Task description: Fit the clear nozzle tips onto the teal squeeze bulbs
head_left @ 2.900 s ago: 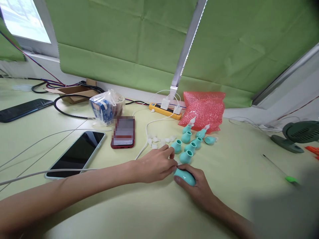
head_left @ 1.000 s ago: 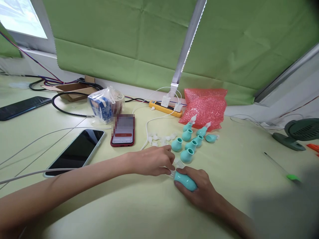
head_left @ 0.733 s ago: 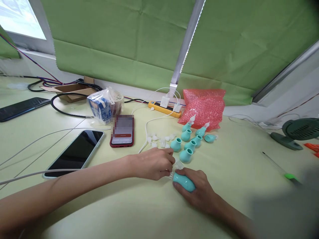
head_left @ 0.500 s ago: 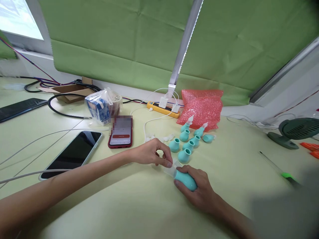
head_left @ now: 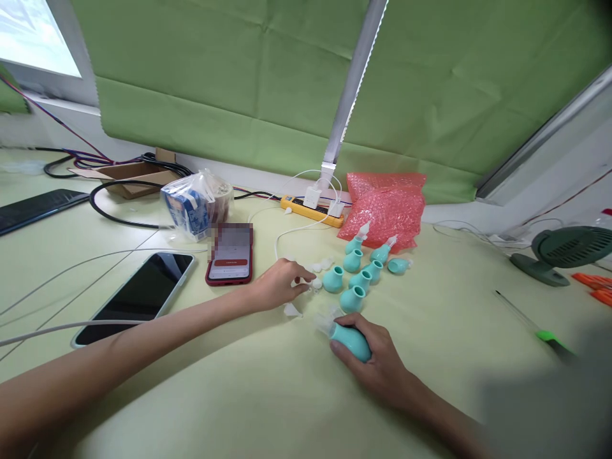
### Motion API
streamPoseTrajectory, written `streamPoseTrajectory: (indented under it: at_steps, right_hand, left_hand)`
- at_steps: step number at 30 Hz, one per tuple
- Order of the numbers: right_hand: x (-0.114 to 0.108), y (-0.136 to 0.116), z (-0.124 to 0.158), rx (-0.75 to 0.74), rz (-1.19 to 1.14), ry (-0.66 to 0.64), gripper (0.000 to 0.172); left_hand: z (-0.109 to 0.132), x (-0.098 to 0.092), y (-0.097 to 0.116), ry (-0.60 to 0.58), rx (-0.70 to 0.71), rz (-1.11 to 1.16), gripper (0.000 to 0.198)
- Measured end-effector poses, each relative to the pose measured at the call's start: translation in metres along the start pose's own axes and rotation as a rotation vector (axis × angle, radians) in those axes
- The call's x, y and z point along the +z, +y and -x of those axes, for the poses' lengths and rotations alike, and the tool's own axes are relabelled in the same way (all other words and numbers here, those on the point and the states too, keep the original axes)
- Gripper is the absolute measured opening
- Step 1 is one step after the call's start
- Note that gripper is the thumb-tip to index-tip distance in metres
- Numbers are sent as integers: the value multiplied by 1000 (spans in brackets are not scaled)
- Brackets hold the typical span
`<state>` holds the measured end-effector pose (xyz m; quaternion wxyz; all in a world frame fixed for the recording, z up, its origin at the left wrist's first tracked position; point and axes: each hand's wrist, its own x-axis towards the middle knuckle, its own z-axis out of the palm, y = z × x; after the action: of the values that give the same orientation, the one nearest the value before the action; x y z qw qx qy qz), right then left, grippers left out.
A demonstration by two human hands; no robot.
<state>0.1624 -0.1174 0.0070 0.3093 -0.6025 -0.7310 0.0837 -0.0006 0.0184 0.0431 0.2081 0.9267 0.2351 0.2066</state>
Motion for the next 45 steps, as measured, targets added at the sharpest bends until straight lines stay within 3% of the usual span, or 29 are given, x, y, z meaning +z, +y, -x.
streamPoseTrajectory:
  at_steps: [3, 7, 9, 13, 15, 18, 22, 25, 28, 32, 36, 40, 42, 45]
  right_hand:
    - [-3, -4, 0, 5, -52, -52, 15]
    - [-5, -10, 7, -29, -164, -101, 13]
    - [-3, -10, 13, -49, -205, -134, 14]
    - [-8, -7, 21, -132, -270, -134, 29]
    - [-15, -8, 21, -259, -263, -251, 28]
    - [-27, -11, 18, -346, -225, -392, 32]
    - [-36, -11, 12, -193, -222, -286, 35]
    - [-44, -11, -1, -111, -280, -247, 24]
    - [-55, -14, -30, -66, -348, -183, 17]
    - [-63, -11, -91, -86, -325, -36, 15]
    - [-49, 11, -154, -43, -197, 39, 18]
    - [-24, 43, -189, 37, 18, -5, 15]
    - [-14, 55, -195, 42, 53, -36, 12]
    - [-6, 65, -197, 24, 93, -82, 12]
  left_hand:
    - [9, 3, 20, 51, 94, -164, 34]
    - [24, 14, 46, -49, 253, -368, 46]
    - [28, 19, 52, -105, 249, -256, 43]
    - [28, 17, 53, -312, 181, 266, 45]
    - [26, 10, 51, -467, 101, 494, 48]
    - [21, -7, 46, -593, 34, 500, 55]
    - [18, -26, 38, -451, 122, -289, 47]
    - [21, -21, 29, -462, 111, -570, 38]
    - [22, -1, 20, -398, 101, -600, 24]
    - [12, 24, 10, -217, 67, -639, 22]
    - [3, 30, 1, -162, 46, -626, 26]
    - [11, 26, 4, -85, 59, -627, 27]
    - [21, 27, 11, -17, 168, -602, 29]
    - [34, 36, 27, 76, 567, -546, 30]
